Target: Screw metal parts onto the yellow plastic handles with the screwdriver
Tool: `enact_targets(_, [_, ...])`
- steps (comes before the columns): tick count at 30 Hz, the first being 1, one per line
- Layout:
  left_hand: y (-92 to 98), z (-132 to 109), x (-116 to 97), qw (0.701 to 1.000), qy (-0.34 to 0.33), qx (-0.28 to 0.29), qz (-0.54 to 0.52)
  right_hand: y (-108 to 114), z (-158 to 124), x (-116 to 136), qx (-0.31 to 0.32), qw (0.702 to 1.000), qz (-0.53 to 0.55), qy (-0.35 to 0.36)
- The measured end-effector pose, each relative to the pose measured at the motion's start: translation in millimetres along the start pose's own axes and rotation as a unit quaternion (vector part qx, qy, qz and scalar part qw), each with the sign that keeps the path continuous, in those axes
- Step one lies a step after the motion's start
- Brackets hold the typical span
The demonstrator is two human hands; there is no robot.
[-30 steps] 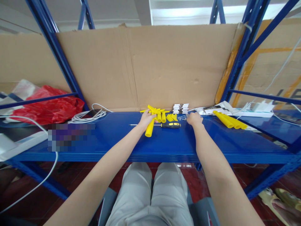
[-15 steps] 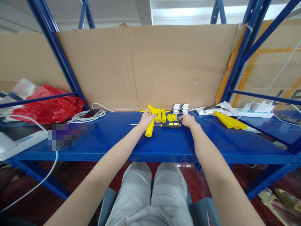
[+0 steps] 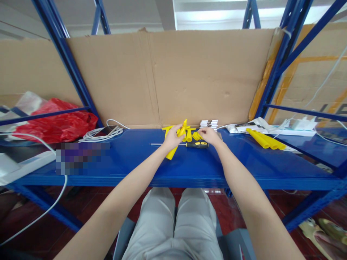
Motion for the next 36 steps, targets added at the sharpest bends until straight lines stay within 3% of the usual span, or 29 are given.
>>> enact_targets(2, [-1.6, -3, -11, 0.995, -0.074, 0.024, 0.066, -3, -1, 10, -0.002, 0.997, 0.074, 0.003])
enact_targets(4, [-4.5, -7, -17, 0.984, -0.106, 0.054, 0.13, -5, -2, 15, -0.002, 0.99, 0.141, -0.008])
enact_targets(11, [-11.6, -17, -18, 0.939, -0.107, 0.135, 0.298, -10, -7, 15, 0.03, 0.952, 0.3, -0.046])
enact_targets(19, [-20.1, -20, -14, 0.938, -0.123, 0.16, 0.281, -20, -16, 22, 0.087, 0.954, 0.278, -0.075])
enact_targets(29, [-24.0, -19, -12, 0.941, -0.138, 0.17, 0.258, -18, -14, 18, 0.061, 0.967, 0.237, -0.073])
enact_targets(36, [-23.5, -19, -12, 0.942, -0.124, 0.168, 0.262, -10, -12, 12, -0.013, 0.962, 0.246, -0.116])
Point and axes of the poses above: each hand's wrist, its own z-axis towards the middle knuckle, its own y-axis out of the back of the hand, x = y × z, the point moved 6 cm from there along z, towards the middle knuckle, and after that the axes turned 2 degrees about z, right-handed, at the moved point
